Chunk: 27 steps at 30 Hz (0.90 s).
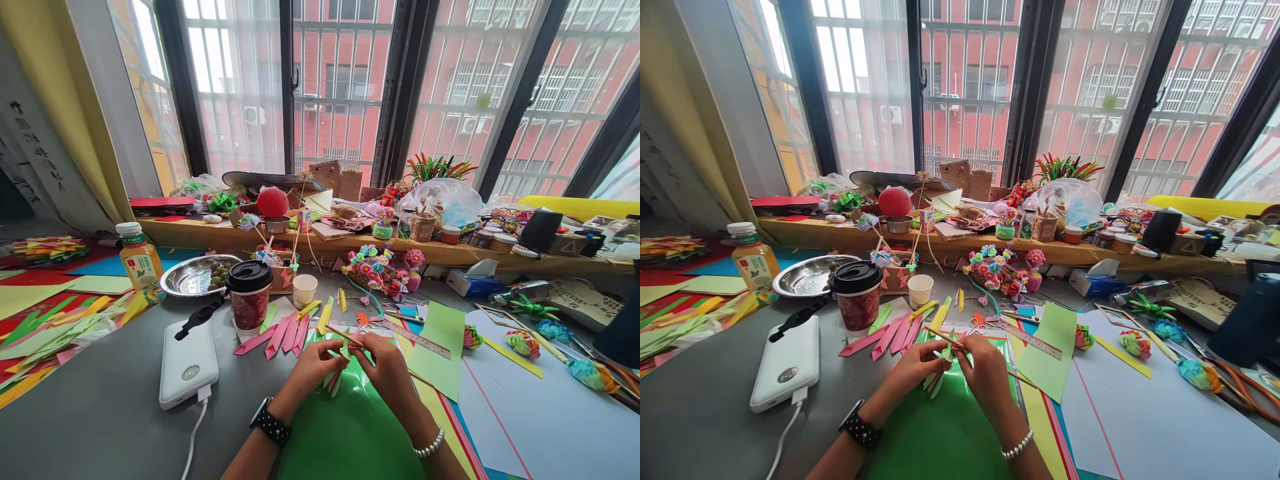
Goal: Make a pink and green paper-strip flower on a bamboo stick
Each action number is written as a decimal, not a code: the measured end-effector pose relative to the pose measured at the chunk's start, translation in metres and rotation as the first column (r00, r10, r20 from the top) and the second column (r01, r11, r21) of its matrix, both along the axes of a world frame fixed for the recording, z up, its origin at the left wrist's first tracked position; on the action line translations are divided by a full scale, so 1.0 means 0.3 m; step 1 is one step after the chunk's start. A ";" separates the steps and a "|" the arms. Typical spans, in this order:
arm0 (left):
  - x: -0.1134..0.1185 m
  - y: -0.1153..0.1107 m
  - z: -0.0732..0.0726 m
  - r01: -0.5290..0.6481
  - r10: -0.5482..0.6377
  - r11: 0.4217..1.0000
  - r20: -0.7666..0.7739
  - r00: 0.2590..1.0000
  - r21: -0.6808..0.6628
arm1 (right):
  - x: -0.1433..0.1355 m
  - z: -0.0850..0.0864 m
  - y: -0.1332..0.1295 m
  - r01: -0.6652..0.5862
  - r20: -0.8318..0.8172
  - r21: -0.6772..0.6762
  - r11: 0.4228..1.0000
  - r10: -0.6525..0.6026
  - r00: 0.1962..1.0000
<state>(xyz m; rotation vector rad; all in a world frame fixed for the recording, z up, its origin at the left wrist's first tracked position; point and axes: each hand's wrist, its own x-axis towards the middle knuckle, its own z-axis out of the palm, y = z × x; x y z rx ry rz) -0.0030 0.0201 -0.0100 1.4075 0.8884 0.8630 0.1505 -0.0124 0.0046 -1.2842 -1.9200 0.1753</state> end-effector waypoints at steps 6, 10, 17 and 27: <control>0.000 -0.007 0.006 -0.016 0.022 0.997 -0.084 0.996 0.077 | 0.009 0.018 0.004 -0.047 -0.020 -0.098 0.994 0.045 0.999; 0.000 -0.011 0.015 -0.032 0.046 0.993 -0.123 0.991 0.110 | 0.015 0.021 0.009 -0.074 -0.022 -0.124 0.990 0.072 0.997; 0.009 -0.011 0.015 -0.052 0.056 0.997 -0.081 0.995 0.059 | -0.004 0.005 0.001 -0.005 -0.003 -0.045 0.999 0.005 1.000; -0.030 -0.029 0.064 0.181 -0.166 0.975 0.120 0.979 -0.132 | 0.034 0.045 -0.014 -0.098 -0.101 -0.119 0.988 0.086 0.991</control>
